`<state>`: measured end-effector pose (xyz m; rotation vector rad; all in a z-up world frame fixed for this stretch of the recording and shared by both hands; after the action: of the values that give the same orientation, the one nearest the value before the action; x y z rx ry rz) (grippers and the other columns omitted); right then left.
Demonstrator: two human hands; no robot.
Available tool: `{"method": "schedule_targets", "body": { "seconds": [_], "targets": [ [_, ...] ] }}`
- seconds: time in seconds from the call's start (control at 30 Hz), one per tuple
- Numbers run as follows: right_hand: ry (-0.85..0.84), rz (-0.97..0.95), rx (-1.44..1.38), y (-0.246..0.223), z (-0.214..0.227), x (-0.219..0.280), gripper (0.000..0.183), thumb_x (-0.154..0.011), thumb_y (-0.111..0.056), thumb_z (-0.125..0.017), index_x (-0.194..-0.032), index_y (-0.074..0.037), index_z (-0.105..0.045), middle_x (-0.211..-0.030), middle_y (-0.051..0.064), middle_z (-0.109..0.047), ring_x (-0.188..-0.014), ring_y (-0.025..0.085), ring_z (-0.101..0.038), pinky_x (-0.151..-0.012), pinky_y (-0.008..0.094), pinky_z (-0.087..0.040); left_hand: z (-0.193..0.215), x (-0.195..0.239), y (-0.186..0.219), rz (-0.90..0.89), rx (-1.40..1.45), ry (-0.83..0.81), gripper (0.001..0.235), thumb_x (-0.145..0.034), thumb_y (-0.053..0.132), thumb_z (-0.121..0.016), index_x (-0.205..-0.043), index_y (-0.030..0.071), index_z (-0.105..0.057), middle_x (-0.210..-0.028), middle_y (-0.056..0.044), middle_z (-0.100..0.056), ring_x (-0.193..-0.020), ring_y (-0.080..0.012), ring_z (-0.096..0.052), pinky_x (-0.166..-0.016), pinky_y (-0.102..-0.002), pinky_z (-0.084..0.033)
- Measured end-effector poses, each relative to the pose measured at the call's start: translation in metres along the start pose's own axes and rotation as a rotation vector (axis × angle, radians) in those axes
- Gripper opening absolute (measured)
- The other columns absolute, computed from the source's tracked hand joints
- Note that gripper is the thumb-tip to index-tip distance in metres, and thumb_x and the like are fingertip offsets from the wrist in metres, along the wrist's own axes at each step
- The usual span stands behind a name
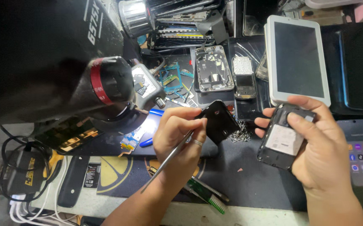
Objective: The person disassembles a small electronic device, removes internal components including a battery and circuit board, and uses tools such as tweezers and pliers to manipulate parts. The person then reassembles the device and places it on the workbench.
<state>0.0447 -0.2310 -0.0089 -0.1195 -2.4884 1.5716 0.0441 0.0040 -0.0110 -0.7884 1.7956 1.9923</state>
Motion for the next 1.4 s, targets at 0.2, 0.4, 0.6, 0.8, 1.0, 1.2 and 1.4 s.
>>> {"method": "schedule_targets", "body": {
  "seconds": [0.2, 0.4, 0.6, 0.8, 1.0, 1.2, 1.4],
  "targets": [
    [0.043, 0.026, 0.024, -0.004, 0.014, -0.006, 0.029, -0.099, -0.003, -0.050, -0.128, -0.004, -0.051, -0.119, 0.029, -0.065, -0.104, 0.039, -0.070, -0.087, 0.058, -0.060, 0.001, -0.003, 0.011, -0.026, -0.026, -0.171, 0.019, -0.087, -0.012, -0.076, -0.096, 0.001, -0.064, -0.110, -0.011, -0.066, -0.095, -0.0173, -0.066, -0.084, -0.027, -0.054],
    [-0.049, 0.024, -0.119, 0.007, 0.012, -0.014, 0.025, -0.100, -0.003, -0.051, -0.125, -0.002, -0.052, -0.119, 0.028, -0.064, -0.108, 0.039, -0.068, -0.092, 0.061, -0.058, -0.024, 0.009, 0.001, 0.114, 0.016, -0.496, 0.020, -0.084, -0.008, -0.076, -0.092, 0.003, -0.061, -0.101, -0.009, -0.068, -0.088, -0.0220, -0.069, -0.074, -0.029, -0.056],
    [-0.021, 0.018, -0.167, 0.005, 0.009, -0.015, 0.025, -0.099, -0.005, -0.050, -0.123, 0.000, -0.052, -0.119, 0.028, -0.064, -0.109, 0.040, -0.068, -0.095, 0.061, -0.057, -0.031, 0.014, 0.001, 0.268, 0.076, -0.631, 0.020, -0.083, -0.006, -0.077, -0.087, 0.003, -0.060, -0.100, -0.010, -0.066, -0.085, -0.0250, -0.071, -0.072, -0.031, -0.058],
    [-0.068, 0.031, -0.165, 0.012, 0.012, -0.014, 0.026, -0.101, -0.006, -0.051, -0.126, 0.000, -0.051, -0.120, 0.029, -0.063, -0.109, 0.039, -0.066, -0.096, 0.060, -0.057, -0.030, 0.015, 0.010, -0.027, -0.171, -0.687, 0.024, -0.072, -0.004, -0.072, -0.091, 0.001, -0.059, -0.103, -0.017, -0.062, -0.093, -0.0370, -0.068, -0.077, -0.039, -0.057],
    [-0.082, -0.018, -0.219, 0.010, 0.015, -0.015, 0.027, -0.100, -0.010, -0.050, -0.125, 0.001, -0.052, -0.119, 0.028, -0.064, -0.108, 0.040, -0.067, -0.093, 0.060, -0.057, -0.029, 0.014, 0.017, -0.088, -0.107, -0.675, 0.021, -0.082, 0.004, -0.082, -0.090, 0.004, -0.063, -0.099, -0.009, -0.071, -0.097, -0.0309, -0.073, -0.083, -0.037, -0.059],
    [-0.201, -0.178, -0.293, 0.010, 0.008, -0.010, 0.045, -0.102, -0.028, -0.044, -0.131, 0.005, -0.054, -0.118, 0.027, -0.067, -0.107, 0.039, -0.068, -0.090, 0.057, -0.057, -0.027, 0.006, 0.017, 0.048, -0.008, -0.523, 0.016, -0.087, -0.001, -0.081, -0.098, 0.004, -0.070, -0.098, -0.007, -0.074, -0.087, -0.0195, -0.077, -0.076, -0.028, -0.061],
    [-0.264, -0.262, -0.222, 0.020, 0.006, -0.007, 0.061, -0.101, -0.036, -0.048, -0.146, 0.006, -0.050, -0.118, 0.023, -0.066, -0.106, 0.033, -0.066, -0.089, 0.051, -0.057, -0.019, 0.003, 0.031, -0.128, -0.002, -0.479, 0.022, -0.089, -0.006, -0.077, -0.108, 0.002, -0.070, -0.097, -0.011, -0.074, -0.083, -0.0204, -0.076, -0.073, -0.029, -0.062]
  ]
}}
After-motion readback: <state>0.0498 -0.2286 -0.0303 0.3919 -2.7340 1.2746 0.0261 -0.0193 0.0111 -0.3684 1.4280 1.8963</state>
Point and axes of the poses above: each hand's wrist, its own x-axis away from the middle knuckle, its own z-axis out of the back of the hand, y = z × x, the point moved 3 cm from there along -x, towards the middle knuckle
